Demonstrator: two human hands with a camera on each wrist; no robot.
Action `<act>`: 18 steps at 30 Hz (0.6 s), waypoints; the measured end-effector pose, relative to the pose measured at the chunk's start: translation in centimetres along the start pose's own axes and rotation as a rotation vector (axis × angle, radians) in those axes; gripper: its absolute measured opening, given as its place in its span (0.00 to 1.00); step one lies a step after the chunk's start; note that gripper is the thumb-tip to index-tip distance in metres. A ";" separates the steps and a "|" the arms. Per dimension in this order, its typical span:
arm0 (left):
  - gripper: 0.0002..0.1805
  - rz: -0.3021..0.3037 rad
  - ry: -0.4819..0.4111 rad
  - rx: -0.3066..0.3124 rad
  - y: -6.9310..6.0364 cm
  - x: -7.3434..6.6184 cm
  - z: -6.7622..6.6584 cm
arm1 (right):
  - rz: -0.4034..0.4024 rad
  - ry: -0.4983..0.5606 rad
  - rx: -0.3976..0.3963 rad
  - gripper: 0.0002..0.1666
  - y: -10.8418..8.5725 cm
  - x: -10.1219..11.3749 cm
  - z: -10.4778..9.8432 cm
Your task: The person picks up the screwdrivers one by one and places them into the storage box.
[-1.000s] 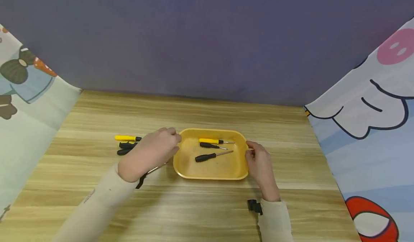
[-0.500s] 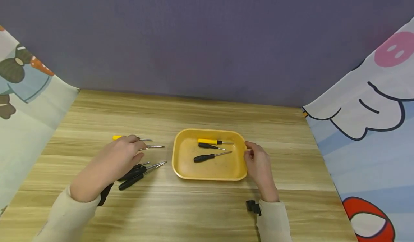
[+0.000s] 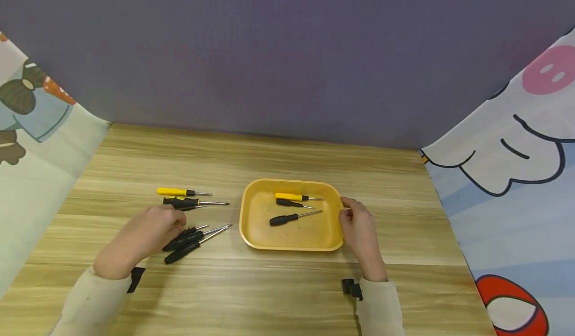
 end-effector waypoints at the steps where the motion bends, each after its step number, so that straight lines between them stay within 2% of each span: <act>1: 0.05 -0.008 -0.003 0.014 -0.1 0.3 0.3 | 0.001 0.002 0.001 0.19 0.0 0.0 0.0; 5: 0.07 -0.042 -0.028 0.064 -0.2 1.1 1.2 | 0.001 -0.002 -0.004 0.19 0.0 0.0 0.0; 18: 0.05 -0.062 -0.052 0.105 -0.1 1.7 2.1 | 0.024 -0.007 -0.005 0.18 0.1 -0.2 0.0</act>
Point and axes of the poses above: each hand's wrist, its own y-axis towards the middle knuckle, its own z-axis out of the palm, x = y × z, the point moved 4 cm from there along y, towards the middle knuckle, and after that the axes turned 11 degrees about z, right-handed, at the moved point
